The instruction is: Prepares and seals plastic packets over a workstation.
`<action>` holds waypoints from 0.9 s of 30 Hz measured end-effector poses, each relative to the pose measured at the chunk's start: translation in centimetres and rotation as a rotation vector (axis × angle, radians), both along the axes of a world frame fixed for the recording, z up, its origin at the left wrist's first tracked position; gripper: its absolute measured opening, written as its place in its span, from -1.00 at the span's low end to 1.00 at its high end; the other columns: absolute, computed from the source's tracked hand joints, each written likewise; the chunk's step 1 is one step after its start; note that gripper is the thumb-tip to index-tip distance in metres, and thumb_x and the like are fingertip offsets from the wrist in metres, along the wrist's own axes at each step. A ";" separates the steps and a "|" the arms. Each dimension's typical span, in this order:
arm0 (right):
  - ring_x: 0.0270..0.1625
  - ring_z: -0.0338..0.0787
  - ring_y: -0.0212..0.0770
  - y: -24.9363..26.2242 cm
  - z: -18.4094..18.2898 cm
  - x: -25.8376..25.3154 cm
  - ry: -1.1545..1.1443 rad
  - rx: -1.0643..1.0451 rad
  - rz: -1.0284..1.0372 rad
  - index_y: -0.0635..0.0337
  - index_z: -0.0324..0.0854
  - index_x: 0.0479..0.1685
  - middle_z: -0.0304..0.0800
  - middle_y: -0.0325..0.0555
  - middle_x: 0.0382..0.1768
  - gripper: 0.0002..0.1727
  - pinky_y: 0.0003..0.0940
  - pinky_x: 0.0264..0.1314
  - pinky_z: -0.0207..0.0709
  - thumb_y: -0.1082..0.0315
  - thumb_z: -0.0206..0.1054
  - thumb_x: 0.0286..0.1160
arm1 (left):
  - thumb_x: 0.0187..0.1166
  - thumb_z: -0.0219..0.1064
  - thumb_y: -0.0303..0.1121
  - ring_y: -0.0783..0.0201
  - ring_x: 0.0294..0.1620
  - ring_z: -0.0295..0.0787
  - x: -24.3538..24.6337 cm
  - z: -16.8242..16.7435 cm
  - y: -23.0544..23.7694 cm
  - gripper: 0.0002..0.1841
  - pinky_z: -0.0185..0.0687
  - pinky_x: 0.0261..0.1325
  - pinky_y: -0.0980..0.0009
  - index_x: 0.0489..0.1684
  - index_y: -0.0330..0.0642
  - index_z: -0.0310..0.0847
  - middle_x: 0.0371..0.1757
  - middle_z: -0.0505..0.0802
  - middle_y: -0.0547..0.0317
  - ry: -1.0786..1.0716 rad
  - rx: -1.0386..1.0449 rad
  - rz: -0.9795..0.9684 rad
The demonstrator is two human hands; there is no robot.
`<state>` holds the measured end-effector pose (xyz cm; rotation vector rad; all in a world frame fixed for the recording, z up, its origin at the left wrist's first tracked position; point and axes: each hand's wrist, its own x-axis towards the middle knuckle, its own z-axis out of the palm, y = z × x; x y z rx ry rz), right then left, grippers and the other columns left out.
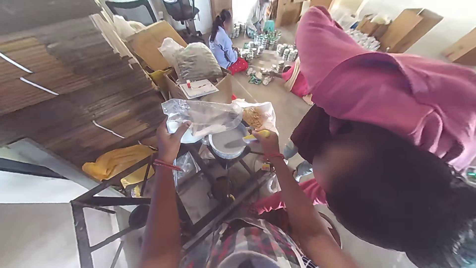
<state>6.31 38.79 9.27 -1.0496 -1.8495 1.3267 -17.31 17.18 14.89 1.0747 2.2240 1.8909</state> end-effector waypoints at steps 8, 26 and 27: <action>-0.15 0.89 -0.16 0.4 -0.7 -1.2 0.068 0.010 0.085 0.29 0.81 -0.04 0.90 0.02 -0.13 -0.78 -0.11 0.06 0.80 0.31 0.46 0.50 | 0.53 0.52 -0.26 0.49 0.13 0.79 0.3 0.3 0.0 -0.50 0.69 0.34 0.39 0.37 -0.31 0.55 0.14 0.83 0.10 -0.031 -0.007 -0.005; -0.22 0.87 -0.05 0.2 -0.5 -0.1 -0.008 -0.051 -0.110 0.09 0.80 0.04 0.87 0.04 -0.18 -0.68 0.04 -0.08 0.76 0.06 0.45 0.55 | 0.53 0.52 -0.21 0.44 0.15 0.80 0.0 -0.1 0.1 -0.48 0.71 0.35 0.34 0.40 -0.27 0.55 0.17 0.83 0.09 -0.052 -0.011 -0.022; -0.24 0.85 -0.03 -0.3 -0.5 -0.1 -0.005 -0.050 -0.094 0.07 0.78 0.09 0.86 0.05 -0.17 -0.66 0.05 -0.12 0.74 0.04 0.43 0.58 | 0.53 0.52 -0.23 0.45 0.15 0.80 0.1 -0.1 0.1 -0.48 0.70 0.35 0.35 0.39 -0.28 0.55 0.17 0.83 0.10 -0.060 -0.004 -0.019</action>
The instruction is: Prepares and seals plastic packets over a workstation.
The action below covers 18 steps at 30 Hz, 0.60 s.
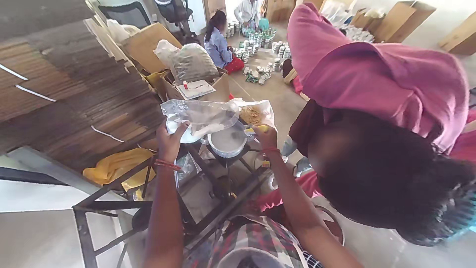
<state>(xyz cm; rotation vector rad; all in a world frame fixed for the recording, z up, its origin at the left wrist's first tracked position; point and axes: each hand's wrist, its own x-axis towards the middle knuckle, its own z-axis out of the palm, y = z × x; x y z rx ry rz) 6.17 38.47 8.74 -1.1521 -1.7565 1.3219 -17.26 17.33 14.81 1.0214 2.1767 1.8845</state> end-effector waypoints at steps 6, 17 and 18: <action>-0.19 0.88 -0.12 -1.0 1.3 0.2 -0.034 0.004 0.115 0.17 0.81 0.01 0.89 0.01 -0.15 -0.76 -0.03 0.00 0.78 0.21 0.48 0.56 | 0.52 0.53 -0.26 0.48 0.14 0.79 0.0 0.0 0.0 -0.51 0.69 0.35 0.37 0.35 -0.29 0.58 0.15 0.84 0.12 -0.002 -0.002 0.014; -0.16 0.86 -0.12 -1.3 1.0 1.0 -0.034 0.008 0.162 0.15 0.81 0.03 0.88 0.00 -0.12 -0.75 -0.03 0.02 0.77 0.21 0.50 0.54 | 0.52 0.54 -0.17 0.32 0.26 0.77 -0.1 -0.4 -0.5 -0.40 0.65 0.42 0.22 0.50 -0.24 0.50 0.29 0.79 0.00 -0.019 -0.063 0.030; -0.22 0.83 -0.11 -1.3 1.1 1.7 -0.047 0.028 0.154 0.10 0.80 0.04 0.86 -0.01 -0.15 -0.73 -0.03 -0.07 0.74 0.14 0.49 0.55 | 0.52 0.54 -0.15 0.30 0.28 0.76 -0.1 -0.4 -0.7 -0.38 0.64 0.44 0.20 0.51 -0.21 0.49 0.31 0.79 0.01 -0.017 -0.064 0.030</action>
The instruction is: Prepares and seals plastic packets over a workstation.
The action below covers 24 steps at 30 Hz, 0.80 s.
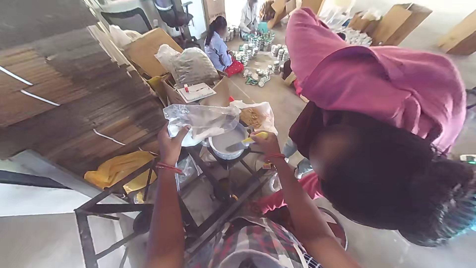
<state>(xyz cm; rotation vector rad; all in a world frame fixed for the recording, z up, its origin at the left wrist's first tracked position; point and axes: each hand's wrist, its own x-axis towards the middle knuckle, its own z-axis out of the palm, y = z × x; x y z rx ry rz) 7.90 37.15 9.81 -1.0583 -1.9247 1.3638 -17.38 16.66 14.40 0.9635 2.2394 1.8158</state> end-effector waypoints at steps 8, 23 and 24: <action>-0.15 0.86 -0.09 0.7 -0.7 -2.0 0.028 -0.044 -0.076 0.19 0.81 0.04 0.88 0.06 -0.13 -0.73 0.00 0.05 0.73 0.21 0.48 0.55 | 0.52 0.54 -0.18 0.32 0.26 0.77 0.2 0.1 0.2 -0.41 0.64 0.43 0.23 0.49 -0.24 0.50 0.28 0.79 -0.01 0.007 -0.012 0.003; -0.22 0.85 -0.12 1.1 0.4 -1.2 -0.013 0.039 -0.041 0.18 0.82 -0.03 0.88 0.02 -0.19 -0.78 -0.03 -0.03 0.74 0.23 0.48 0.56 | 0.53 0.53 -0.12 0.25 0.19 0.79 -0.4 0.1 0.5 -0.44 0.65 0.38 0.14 0.40 -0.27 0.57 0.20 0.82 -0.07 0.064 -0.053 -0.021; -0.21 0.85 -0.09 1.5 0.0 -1.2 -0.012 0.075 -0.069 0.17 0.82 -0.02 0.88 0.03 -0.19 -0.77 0.03 -0.02 0.72 0.21 0.47 0.56 | 0.52 0.53 -0.15 0.31 0.17 0.79 -0.6 0.0 0.7 -0.46 0.67 0.37 0.20 0.36 -0.30 0.59 0.17 0.83 -0.05 0.069 -0.040 -0.024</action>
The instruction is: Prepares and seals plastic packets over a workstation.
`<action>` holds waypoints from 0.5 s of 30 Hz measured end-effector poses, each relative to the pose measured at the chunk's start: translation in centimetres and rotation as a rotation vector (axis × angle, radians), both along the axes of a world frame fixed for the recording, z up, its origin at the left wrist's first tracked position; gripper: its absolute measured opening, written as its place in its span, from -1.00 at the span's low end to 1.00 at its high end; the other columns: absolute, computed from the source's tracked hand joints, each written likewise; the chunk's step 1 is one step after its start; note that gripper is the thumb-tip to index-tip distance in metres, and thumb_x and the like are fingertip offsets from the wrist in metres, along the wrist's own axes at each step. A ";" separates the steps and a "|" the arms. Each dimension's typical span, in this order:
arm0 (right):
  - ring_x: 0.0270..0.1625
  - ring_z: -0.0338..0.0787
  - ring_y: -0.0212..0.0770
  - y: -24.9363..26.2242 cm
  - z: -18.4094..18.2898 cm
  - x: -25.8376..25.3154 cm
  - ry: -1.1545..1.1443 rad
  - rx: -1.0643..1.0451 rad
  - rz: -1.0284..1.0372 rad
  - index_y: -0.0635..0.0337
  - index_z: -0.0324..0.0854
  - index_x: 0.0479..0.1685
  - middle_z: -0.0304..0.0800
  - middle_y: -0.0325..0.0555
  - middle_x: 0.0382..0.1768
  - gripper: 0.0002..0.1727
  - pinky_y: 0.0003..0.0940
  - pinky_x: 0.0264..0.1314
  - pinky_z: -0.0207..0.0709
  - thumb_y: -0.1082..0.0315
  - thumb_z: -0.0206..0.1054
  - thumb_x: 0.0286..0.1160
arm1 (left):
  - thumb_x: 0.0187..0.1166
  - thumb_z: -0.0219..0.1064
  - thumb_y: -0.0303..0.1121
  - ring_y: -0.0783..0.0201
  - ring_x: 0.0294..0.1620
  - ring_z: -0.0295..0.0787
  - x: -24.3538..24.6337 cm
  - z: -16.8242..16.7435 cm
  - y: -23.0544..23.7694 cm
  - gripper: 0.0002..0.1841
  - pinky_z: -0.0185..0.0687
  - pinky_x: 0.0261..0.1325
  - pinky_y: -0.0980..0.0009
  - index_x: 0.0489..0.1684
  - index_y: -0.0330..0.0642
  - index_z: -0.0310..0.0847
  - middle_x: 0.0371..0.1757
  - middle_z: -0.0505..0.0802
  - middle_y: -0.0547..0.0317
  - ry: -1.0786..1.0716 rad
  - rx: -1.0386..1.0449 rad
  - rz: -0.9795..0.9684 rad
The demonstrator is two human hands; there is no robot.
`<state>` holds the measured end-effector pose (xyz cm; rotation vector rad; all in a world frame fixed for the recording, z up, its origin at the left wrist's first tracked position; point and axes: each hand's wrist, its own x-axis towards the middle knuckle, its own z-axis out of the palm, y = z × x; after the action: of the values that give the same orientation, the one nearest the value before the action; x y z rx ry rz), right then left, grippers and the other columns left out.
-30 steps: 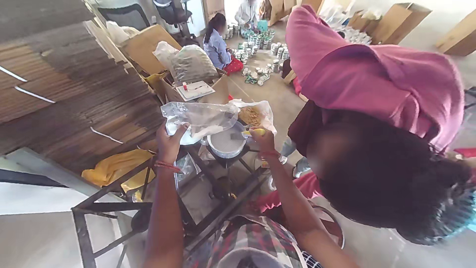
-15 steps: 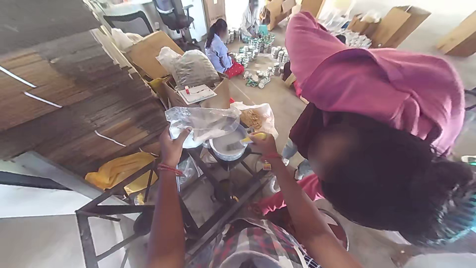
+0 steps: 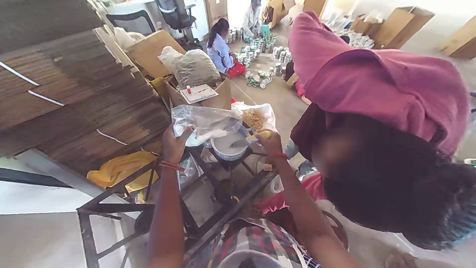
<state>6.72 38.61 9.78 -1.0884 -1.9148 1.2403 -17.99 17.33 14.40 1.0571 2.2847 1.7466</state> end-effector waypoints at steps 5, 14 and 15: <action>-0.12 0.88 -0.09 0.1 -1.8 -1.4 0.069 -0.006 0.022 0.18 0.83 0.00 0.90 0.02 -0.13 -0.74 0.04 0.08 0.73 0.21 0.48 0.52 | 0.51 0.54 -0.23 0.45 0.04 0.81 0.0 0.0 0.5 -0.49 0.73 0.26 0.36 0.34 -0.32 0.58 0.07 0.85 0.06 -0.041 0.026 -0.024; -0.11 0.87 -0.07 0.3 -1.1 -1.0 0.041 0.054 -0.043 0.21 0.83 -0.01 0.89 0.05 -0.15 -0.74 0.04 0.08 0.71 0.21 0.45 0.53 | 0.50 0.55 -0.09 0.26 0.13 0.82 -0.4 -0.4 0.3 -0.41 0.71 0.32 0.13 0.42 -0.24 0.56 0.16 0.83 -0.03 -0.070 -0.037 0.013; -0.07 0.87 -0.07 0.3 -1.5 -1.2 0.066 0.065 -0.018 0.23 0.83 -0.01 0.90 0.06 -0.12 -0.74 0.06 0.12 0.69 0.23 0.45 0.53 | 0.50 0.55 -0.11 0.26 0.16 0.81 -0.3 -0.3 0.3 -0.41 0.69 0.35 0.14 0.43 -0.24 0.55 0.19 0.82 -0.04 -0.073 -0.030 0.007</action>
<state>5.47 38.88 8.28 -1.0167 -1.8783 1.1813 -18.26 17.67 14.10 0.9648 2.2666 1.7186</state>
